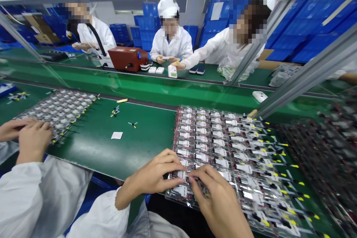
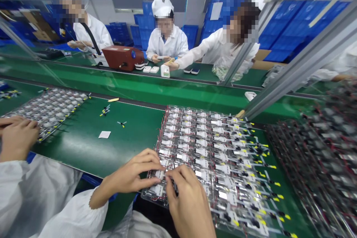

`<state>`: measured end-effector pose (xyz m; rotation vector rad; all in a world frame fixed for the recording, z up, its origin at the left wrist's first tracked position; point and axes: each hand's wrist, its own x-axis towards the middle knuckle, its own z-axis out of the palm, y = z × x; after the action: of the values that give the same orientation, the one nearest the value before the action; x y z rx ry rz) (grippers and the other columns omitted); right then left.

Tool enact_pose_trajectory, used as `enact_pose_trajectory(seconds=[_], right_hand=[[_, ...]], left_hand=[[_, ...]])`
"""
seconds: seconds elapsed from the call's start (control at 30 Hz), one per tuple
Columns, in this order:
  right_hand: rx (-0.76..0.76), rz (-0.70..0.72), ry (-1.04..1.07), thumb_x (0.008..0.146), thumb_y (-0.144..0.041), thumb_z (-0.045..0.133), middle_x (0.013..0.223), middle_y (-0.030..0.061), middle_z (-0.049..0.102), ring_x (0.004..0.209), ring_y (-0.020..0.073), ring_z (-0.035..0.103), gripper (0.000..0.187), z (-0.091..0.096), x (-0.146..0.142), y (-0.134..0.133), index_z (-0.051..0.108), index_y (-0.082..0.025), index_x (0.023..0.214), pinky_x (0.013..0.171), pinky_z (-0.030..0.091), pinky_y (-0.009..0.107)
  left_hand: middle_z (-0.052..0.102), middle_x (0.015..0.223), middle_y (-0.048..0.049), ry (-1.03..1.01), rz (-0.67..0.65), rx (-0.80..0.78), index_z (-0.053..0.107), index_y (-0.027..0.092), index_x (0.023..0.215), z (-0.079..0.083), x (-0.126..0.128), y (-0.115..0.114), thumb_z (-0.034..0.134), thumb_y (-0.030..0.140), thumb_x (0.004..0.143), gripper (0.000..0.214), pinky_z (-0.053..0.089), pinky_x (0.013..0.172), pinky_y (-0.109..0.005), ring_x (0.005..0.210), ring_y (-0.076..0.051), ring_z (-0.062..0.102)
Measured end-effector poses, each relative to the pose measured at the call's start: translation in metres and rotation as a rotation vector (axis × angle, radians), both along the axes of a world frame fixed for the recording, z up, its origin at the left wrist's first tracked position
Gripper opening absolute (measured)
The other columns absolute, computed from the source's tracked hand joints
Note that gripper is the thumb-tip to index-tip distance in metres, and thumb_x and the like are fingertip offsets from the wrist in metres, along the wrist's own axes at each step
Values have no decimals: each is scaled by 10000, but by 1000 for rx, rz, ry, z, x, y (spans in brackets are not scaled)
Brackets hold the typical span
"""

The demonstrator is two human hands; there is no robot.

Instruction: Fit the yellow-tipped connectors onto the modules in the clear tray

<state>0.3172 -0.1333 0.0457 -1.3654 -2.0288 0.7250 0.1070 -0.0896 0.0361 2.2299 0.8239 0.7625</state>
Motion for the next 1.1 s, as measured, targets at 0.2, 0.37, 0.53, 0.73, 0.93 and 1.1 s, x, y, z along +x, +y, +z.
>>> enact_pose_trajectory(seconds=[0.2,0.37,0.53,0.73,0.93,1.1], right_hand=[[-21,10,-23,1014,-220,410,950,36,562,861,221,571,207,1,0,2,601,-231,938,751,459,345],[-24,19,-17,1009,-205,417,964,42,567,876,223,572,198,1,1,2,599,-227,933,763,461,348],[-46,12,5,1019,-224,419,965,35,564,890,223,565,186,0,2,1,592,-235,951,768,446,345],[-29,11,12,1017,-225,419,963,38,570,887,219,582,186,-1,1,1,594,-232,954,766,456,336],[-26,-16,-28,1025,-250,411,949,33,572,873,217,583,205,0,0,1,598,-234,943,757,460,341],[32,-17,-65,1028,-251,396,936,47,583,863,225,588,230,-2,-2,1,605,-229,934,743,470,336]], left_hand=[[669,980,-103,-31,16,15,700,150,1084,-2,2,0,616,343,948,251,501,890,-355,1003,-214,565],[671,974,-102,-46,22,17,704,139,1073,-3,3,0,635,317,936,235,497,891,-346,995,-210,567],[674,973,-100,-55,24,16,706,142,1076,-3,3,-1,641,302,931,226,499,895,-334,1000,-206,568],[676,990,-104,-63,32,8,706,145,1084,-4,3,-1,642,308,931,233,499,904,-340,1017,-211,564],[673,975,-100,-66,33,19,707,142,1073,-4,3,-2,635,311,936,229,504,897,-349,997,-208,568],[675,968,-97,-65,37,29,705,161,1078,-6,4,-1,620,319,942,225,509,891,-360,1008,-216,566]])
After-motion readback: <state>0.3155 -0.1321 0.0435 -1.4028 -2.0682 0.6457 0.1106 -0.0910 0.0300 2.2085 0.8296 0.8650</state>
